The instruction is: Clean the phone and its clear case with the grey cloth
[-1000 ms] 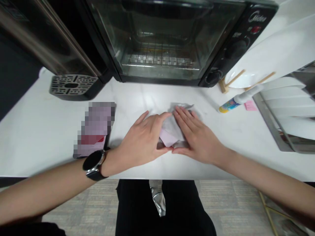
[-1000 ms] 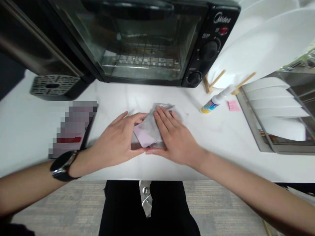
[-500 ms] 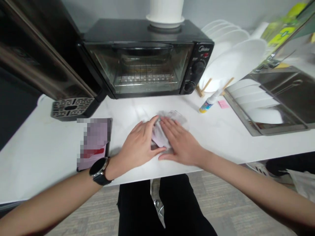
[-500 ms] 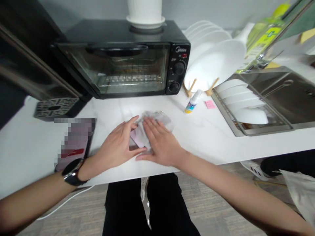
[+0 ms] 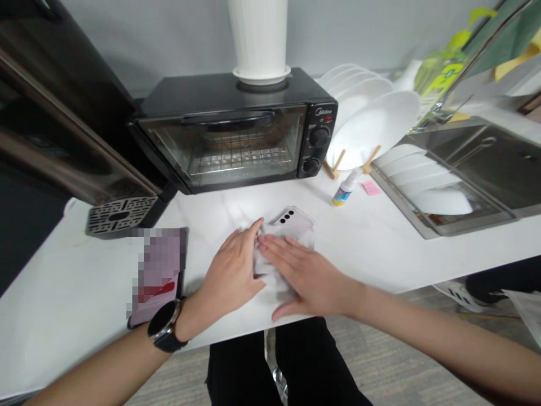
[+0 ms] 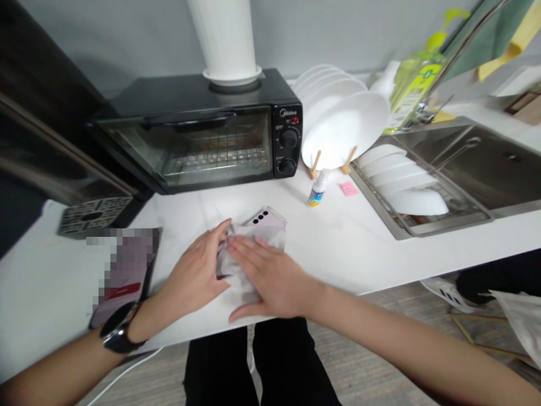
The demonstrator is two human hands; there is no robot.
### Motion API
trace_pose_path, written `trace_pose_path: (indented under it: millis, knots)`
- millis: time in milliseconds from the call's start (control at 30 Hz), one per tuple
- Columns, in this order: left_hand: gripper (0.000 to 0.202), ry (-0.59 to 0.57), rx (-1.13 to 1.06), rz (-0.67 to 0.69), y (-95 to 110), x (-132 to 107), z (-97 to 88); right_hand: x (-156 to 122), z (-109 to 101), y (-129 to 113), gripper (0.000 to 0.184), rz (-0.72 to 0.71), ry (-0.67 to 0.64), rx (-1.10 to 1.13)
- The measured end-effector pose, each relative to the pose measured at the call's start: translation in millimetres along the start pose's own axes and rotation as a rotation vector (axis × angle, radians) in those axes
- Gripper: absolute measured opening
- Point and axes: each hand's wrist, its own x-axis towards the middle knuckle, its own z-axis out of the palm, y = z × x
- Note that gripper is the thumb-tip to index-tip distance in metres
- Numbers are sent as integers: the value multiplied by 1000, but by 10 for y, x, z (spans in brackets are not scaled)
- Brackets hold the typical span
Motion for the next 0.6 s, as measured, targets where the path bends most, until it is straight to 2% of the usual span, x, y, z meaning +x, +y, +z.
trace_pose_path:
  millis: [67, 133, 233, 300, 400, 600]
  knots:
    - [100, 22, -3, -11, -6, 2, 23, -18, -35, 135, 107, 146, 42, -87]
    - [102, 40, -5, -10, -9, -2, 42, -43, -62, 205, 110, 217, 57, -143]
    - [100, 36, 12, 13, -22, -21, 57, -74, -56, 50, 122, 89, 22, -104]
    - [99, 20, 39, 11, -41, -36, 63, -84, -44, -123, 121, 0, -13, -48]
    - [98, 7, 100, -35, -68, -46, 75, -106, -53, -241, 102, 24, -30, -39]
    - [66, -13, 146, -81, -44, -29, 76, -318, -23, -172, 54, 329, 144, -59]
